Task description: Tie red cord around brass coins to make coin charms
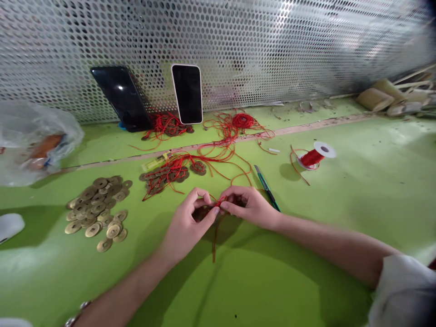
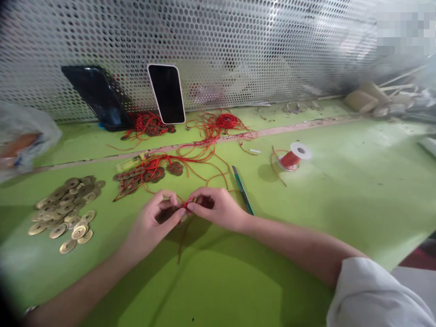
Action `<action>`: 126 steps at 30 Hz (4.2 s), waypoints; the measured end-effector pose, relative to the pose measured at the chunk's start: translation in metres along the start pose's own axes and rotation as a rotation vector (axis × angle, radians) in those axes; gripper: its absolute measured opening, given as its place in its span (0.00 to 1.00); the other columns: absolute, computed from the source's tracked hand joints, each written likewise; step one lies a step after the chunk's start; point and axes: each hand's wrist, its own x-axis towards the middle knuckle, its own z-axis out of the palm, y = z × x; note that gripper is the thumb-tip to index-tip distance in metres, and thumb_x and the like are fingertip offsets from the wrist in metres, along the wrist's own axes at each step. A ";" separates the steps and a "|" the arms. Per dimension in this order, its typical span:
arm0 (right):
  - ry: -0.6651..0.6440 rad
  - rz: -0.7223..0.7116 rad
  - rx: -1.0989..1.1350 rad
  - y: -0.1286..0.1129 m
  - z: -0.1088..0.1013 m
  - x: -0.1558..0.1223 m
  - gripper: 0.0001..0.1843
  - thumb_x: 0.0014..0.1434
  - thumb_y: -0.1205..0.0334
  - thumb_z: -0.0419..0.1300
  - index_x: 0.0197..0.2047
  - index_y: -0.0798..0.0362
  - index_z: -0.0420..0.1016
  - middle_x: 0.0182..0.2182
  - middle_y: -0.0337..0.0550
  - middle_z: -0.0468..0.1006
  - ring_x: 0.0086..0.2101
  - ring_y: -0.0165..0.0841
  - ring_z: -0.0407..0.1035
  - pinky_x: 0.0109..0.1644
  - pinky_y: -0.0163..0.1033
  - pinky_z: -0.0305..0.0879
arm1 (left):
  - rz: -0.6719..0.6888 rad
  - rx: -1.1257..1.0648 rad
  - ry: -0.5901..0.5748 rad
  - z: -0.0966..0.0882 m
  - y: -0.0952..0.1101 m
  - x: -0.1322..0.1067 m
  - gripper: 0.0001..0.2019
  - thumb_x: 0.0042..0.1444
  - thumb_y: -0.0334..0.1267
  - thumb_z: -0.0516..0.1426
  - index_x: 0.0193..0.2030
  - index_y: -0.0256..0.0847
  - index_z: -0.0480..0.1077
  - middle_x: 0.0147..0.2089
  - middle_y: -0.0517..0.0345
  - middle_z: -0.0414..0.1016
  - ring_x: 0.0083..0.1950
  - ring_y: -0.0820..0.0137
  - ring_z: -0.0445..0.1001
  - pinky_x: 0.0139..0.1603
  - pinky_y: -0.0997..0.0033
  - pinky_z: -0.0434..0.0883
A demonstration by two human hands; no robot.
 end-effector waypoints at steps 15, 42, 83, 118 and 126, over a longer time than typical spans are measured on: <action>0.000 -0.018 -0.034 -0.001 -0.001 0.000 0.13 0.53 0.54 0.63 0.36 0.55 0.72 0.22 0.35 0.67 0.22 0.24 0.59 0.25 0.31 0.56 | 0.122 0.096 0.015 -0.002 -0.004 0.001 0.03 0.57 0.35 0.54 0.37 0.42 0.69 0.35 0.60 0.73 0.36 0.72 0.73 0.39 0.73 0.70; 0.074 -0.022 0.065 -0.001 0.000 -0.003 0.15 0.55 0.51 0.61 0.34 0.55 0.69 0.21 0.35 0.65 0.22 0.24 0.57 0.24 0.31 0.54 | 0.114 0.320 0.056 0.001 0.002 -0.001 0.04 0.55 0.36 0.54 0.38 0.44 0.66 0.28 0.65 0.67 0.26 0.75 0.63 0.26 0.76 0.61; -0.040 -0.078 -0.096 -0.004 -0.003 -0.003 0.06 0.57 0.62 0.58 0.35 0.56 0.67 0.21 0.33 0.62 0.22 0.23 0.56 0.24 0.29 0.52 | 0.123 0.299 0.123 0.003 -0.002 -0.002 0.02 0.53 0.34 0.56 0.35 0.43 0.66 0.29 0.66 0.68 0.26 0.77 0.63 0.27 0.78 0.62; -0.014 -0.012 -0.037 -0.005 -0.004 -0.003 0.08 0.55 0.60 0.59 0.35 0.55 0.68 0.23 0.35 0.67 0.23 0.24 0.60 0.26 0.30 0.57 | 0.095 0.367 0.111 0.003 0.002 -0.002 0.02 0.53 0.35 0.56 0.34 0.42 0.69 0.29 0.64 0.71 0.26 0.76 0.65 0.25 0.77 0.63; 0.013 0.017 -0.030 -0.004 -0.003 -0.002 0.09 0.56 0.58 0.59 0.33 0.56 0.69 0.22 0.36 0.67 0.22 0.24 0.59 0.25 0.30 0.56 | 0.099 0.363 0.102 0.003 0.002 -0.002 0.02 0.53 0.35 0.56 0.35 0.43 0.69 0.28 0.64 0.71 0.25 0.76 0.65 0.26 0.77 0.64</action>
